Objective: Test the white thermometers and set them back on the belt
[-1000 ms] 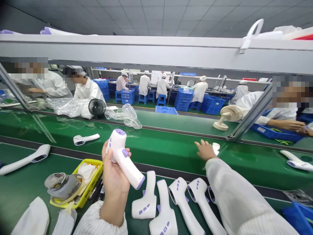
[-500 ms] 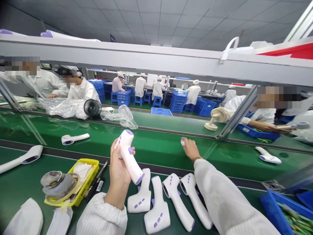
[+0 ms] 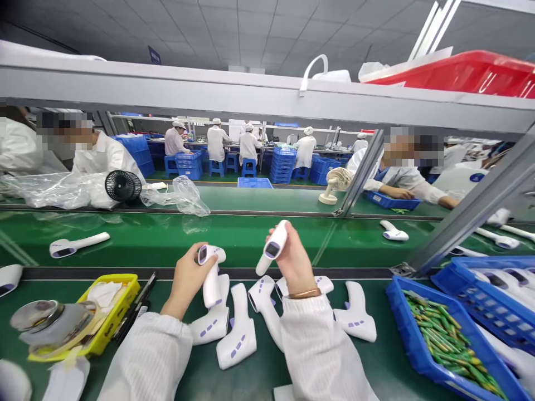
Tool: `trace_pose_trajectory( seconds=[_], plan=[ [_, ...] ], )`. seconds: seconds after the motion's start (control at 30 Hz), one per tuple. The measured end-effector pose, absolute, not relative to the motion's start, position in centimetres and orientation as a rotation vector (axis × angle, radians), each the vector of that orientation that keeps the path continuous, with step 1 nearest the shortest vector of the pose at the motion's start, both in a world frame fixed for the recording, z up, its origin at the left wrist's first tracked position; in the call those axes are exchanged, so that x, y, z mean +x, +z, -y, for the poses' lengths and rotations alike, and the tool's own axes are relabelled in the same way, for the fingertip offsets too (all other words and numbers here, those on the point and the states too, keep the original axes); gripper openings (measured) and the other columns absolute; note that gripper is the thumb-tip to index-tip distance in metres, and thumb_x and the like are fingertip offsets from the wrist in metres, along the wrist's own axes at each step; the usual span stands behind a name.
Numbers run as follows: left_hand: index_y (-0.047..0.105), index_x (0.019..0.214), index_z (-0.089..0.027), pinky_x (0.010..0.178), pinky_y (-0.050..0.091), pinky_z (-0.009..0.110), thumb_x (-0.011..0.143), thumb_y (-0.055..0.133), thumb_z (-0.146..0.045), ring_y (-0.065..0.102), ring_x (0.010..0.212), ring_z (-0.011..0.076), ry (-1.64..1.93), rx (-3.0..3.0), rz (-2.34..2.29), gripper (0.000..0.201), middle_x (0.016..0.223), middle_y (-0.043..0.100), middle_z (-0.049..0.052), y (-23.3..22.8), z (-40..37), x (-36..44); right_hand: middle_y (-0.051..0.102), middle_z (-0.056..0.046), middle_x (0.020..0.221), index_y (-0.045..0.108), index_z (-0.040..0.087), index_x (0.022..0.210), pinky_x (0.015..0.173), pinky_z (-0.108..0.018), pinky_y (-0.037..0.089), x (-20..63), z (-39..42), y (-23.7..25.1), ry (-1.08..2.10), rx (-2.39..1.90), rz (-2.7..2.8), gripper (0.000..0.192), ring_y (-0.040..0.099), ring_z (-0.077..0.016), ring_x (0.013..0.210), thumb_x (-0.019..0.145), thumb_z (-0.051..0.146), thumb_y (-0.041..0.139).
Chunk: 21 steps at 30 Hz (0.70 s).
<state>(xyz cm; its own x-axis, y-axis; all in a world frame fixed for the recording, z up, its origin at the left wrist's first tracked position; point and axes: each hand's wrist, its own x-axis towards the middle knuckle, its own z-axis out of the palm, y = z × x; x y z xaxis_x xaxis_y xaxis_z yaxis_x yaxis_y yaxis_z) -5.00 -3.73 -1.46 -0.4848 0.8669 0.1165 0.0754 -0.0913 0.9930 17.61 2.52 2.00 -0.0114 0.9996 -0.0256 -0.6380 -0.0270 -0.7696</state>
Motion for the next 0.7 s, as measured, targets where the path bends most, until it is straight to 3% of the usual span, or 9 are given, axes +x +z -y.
trace_pose_trajectory(
  seconds=[0.03,0.1,0.23,0.33,0.43,0.5,0.6,0.7],
  plan=[
    [0.071,0.092,-0.016,0.076,0.051,0.037,0.059,0.083,-0.022,0.062,0.072,0.0236,1.612,0.987,-1.577,0.036,0.076,0.063,0.006,-2.6,3.1,-5.4,0.066,-0.001,0.075,0.063,0.020,0.084,0.064,-0.030,0.057,16.8,-2.0,1.9,1.505,-0.704,0.645,0.026,0.063,-0.0163,0.066,0.075,0.042,0.074],
    [0.066,0.105,-0.012,0.071,0.052,0.038,0.065,0.081,-0.023,0.063,0.067,0.0218,1.596,0.875,-1.576,0.044,0.078,0.063,0.007,-4.6,2.0,-6.3,0.064,0.001,0.073,0.064,0.021,0.088,0.061,-0.026,0.055,15.2,-1.2,1.8,1.520,-0.704,0.619,0.026,0.061,-0.0144,0.066,0.072,0.036,0.078],
    [0.047,0.133,-0.016,0.081,0.053,0.035,0.079,0.072,-0.033,0.066,0.092,0.0211,1.652,0.799,-1.487,0.062,0.113,0.060,0.016,-5.7,1.3,-6.5,0.059,0.006,0.073,0.064,0.024,0.099,0.059,-0.019,0.047,13.4,0.1,2.6,1.574,-0.611,0.767,0.038,0.056,-0.0097,0.067,0.067,0.027,0.083],
    [0.056,0.127,-0.017,0.090,0.051,0.037,0.080,0.068,-0.053,0.065,0.103,0.0246,1.630,0.899,-1.356,0.060,0.115,0.063,0.016,-3.7,2.3,-4.8,0.059,0.005,0.074,0.064,0.021,0.096,0.059,-0.019,0.044,12.9,0.9,3.2,1.535,-0.575,0.885,0.039,0.053,-0.0088,0.066,0.065,0.031,0.086],
    [0.055,0.134,-0.022,0.088,0.053,0.039,0.078,0.059,-0.068,0.067,0.096,0.0266,1.567,1.127,-1.089,0.072,0.115,0.066,0.014,-0.9,4.6,-2.3,0.058,0.005,0.072,0.063,0.021,0.094,0.052,-0.019,0.041,12.4,1.5,3.3,1.528,-0.512,0.891,0.043,0.050,-0.0093,0.063,0.064,0.042,0.086],
    [0.047,0.142,-0.027,0.083,0.054,0.037,0.081,0.066,-0.054,0.067,0.095,0.0265,1.506,1.375,-0.932,0.069,0.127,0.061,0.014,0.8,6.4,-0.8,0.057,0.004,0.071,0.063,0.022,0.096,0.047,-0.020,0.039,11.9,1.9,3.1,1.610,-0.454,0.900,0.045,0.049,-0.0099,0.059,0.066,0.049,0.083],
    [0.053,0.136,-0.029,0.081,0.054,0.033,0.081,0.072,-0.029,0.066,0.097,0.0262,1.646,1.528,-1.017,0.059,0.126,0.062,0.011,2.3,8.4,0.5,0.056,0.003,0.071,0.063,0.024,0.098,0.046,-0.021,0.040,11.3,2.6,3.1,1.685,-0.372,0.933,0.039,0.049,-0.0108,0.057,0.075,0.052,0.075],
    [0.057,0.133,-0.029,0.086,0.052,0.033,0.081,0.071,-0.023,0.066,0.099,0.0258,1.714,1.504,-1.074,0.054,0.125,0.063,0.009,3.0,9.2,1.1,0.055,0.003,0.075,0.062,0.026,0.100,0.048,-0.021,0.041,11.0,3.2,3.3,1.656,-0.307,0.977,0.029,0.049,-0.0106,0.058,0.082,0.048,0.069]
  ],
)
